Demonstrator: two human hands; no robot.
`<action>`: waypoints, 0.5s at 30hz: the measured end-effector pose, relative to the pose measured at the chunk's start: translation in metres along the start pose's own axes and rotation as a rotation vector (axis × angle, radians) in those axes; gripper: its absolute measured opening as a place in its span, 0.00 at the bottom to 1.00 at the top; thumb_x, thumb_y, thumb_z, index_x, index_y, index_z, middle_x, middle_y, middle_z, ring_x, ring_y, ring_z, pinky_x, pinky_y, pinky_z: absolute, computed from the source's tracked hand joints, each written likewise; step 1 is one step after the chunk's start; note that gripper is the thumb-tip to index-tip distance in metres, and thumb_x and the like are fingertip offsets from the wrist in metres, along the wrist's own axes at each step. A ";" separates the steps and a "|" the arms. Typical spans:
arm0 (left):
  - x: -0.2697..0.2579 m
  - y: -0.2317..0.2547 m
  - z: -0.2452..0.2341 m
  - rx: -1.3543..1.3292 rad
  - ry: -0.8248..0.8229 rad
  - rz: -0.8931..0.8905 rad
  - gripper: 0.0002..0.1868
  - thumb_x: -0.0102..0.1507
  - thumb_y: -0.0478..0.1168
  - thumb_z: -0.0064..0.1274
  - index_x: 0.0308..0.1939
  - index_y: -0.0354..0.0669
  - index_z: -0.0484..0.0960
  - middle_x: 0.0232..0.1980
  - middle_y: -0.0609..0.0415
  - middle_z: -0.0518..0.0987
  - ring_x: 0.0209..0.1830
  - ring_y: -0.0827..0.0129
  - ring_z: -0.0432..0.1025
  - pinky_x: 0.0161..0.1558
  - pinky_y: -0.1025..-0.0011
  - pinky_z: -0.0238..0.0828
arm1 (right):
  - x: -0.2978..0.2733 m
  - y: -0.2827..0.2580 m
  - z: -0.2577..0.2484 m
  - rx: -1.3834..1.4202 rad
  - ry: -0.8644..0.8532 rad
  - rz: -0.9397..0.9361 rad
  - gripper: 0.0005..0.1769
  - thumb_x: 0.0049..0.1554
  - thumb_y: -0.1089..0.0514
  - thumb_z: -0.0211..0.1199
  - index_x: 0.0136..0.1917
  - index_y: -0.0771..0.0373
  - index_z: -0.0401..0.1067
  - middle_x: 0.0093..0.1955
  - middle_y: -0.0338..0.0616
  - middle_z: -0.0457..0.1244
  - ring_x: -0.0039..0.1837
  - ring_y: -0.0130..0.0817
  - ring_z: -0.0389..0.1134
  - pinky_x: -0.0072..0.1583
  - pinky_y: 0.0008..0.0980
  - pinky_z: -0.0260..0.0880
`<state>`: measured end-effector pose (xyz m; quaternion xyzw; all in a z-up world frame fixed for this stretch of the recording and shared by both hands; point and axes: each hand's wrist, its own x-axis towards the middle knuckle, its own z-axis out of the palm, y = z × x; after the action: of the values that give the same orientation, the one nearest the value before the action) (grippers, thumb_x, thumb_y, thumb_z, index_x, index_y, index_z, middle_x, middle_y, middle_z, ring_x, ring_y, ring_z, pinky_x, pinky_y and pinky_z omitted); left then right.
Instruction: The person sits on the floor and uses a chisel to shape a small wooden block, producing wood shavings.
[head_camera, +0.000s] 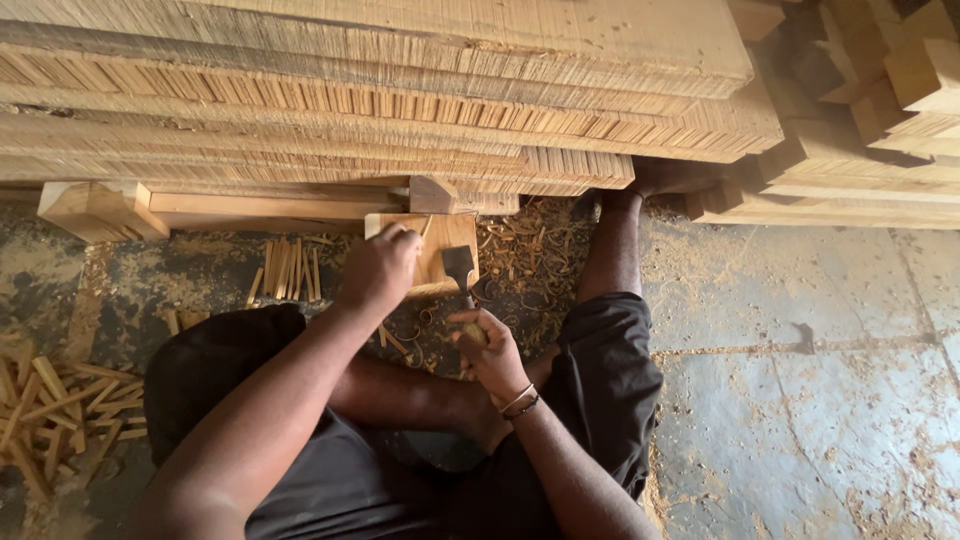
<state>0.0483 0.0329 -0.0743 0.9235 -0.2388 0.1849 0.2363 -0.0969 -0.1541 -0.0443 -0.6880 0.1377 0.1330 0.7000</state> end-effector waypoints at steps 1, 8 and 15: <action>-0.001 0.001 0.004 0.039 -0.020 0.043 0.03 0.65 0.35 0.56 0.37 0.40 0.82 0.35 0.49 0.82 0.23 0.72 0.73 0.19 0.74 0.73 | 0.000 0.000 0.000 0.003 -0.001 0.000 0.13 0.59 0.64 0.62 0.58 0.63 0.75 0.32 0.31 0.60 0.30 0.17 0.59 0.30 0.19 0.58; -0.006 0.015 0.017 0.026 -0.194 0.016 0.07 0.67 0.37 0.53 0.38 0.39 0.85 0.34 0.50 0.82 0.30 0.65 0.76 0.31 0.66 0.78 | -0.003 -0.007 -0.003 0.075 0.023 -0.019 0.14 0.58 0.65 0.62 0.59 0.62 0.74 0.32 0.32 0.61 0.29 0.18 0.59 0.30 0.19 0.59; -0.012 0.016 0.028 -0.057 -0.070 0.014 0.08 0.63 0.38 0.56 0.41 0.38 0.85 0.39 0.47 0.84 0.37 0.60 0.78 0.42 0.62 0.79 | -0.001 -0.016 -0.006 0.086 0.026 -0.118 0.26 0.58 0.66 0.61 0.70 0.60 0.67 0.39 0.33 0.64 0.33 0.18 0.62 0.32 0.20 0.62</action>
<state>0.0364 0.0098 -0.0968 0.9205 -0.2588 0.1473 0.2528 -0.0924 -0.1606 -0.0293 -0.6659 0.1117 0.0767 0.7336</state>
